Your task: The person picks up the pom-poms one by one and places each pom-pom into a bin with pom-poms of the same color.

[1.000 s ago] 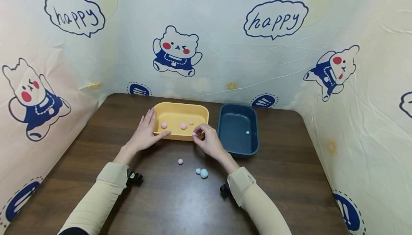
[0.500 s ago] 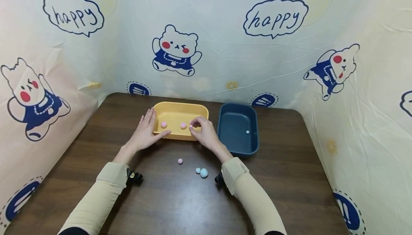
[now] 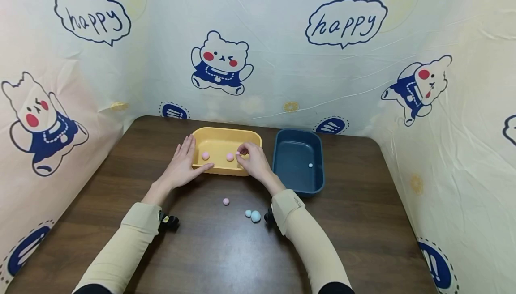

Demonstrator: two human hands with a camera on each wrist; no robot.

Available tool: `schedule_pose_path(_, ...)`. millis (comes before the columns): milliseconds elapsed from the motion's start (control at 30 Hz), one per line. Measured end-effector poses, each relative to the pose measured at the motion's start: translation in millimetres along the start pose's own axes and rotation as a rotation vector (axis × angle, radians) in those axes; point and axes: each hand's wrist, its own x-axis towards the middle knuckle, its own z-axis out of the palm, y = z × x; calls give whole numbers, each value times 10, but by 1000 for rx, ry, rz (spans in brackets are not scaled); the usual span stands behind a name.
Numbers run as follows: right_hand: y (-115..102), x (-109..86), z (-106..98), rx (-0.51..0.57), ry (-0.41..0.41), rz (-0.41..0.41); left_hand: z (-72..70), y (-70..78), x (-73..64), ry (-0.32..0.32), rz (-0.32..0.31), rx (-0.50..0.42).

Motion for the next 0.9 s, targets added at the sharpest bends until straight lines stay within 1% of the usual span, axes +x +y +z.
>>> schedule_pose_path(333, 9, 91, 23, -19, -6, 27, -3, 2, -3, -7, -8, -9)
schedule_pose_path(533, 4, 82, 2, -8, -9, 40, -12, 1, 0, -13, -12, 0)
schedule_pose_path(767, -73, 27, -29, 24, -8, -13, -28, 15, -1, -1, -1, -1)
schedule_pose_path(900, -94, -9, -45, 34, -10, -17, -14, 16, -7, -5, -7, -1)
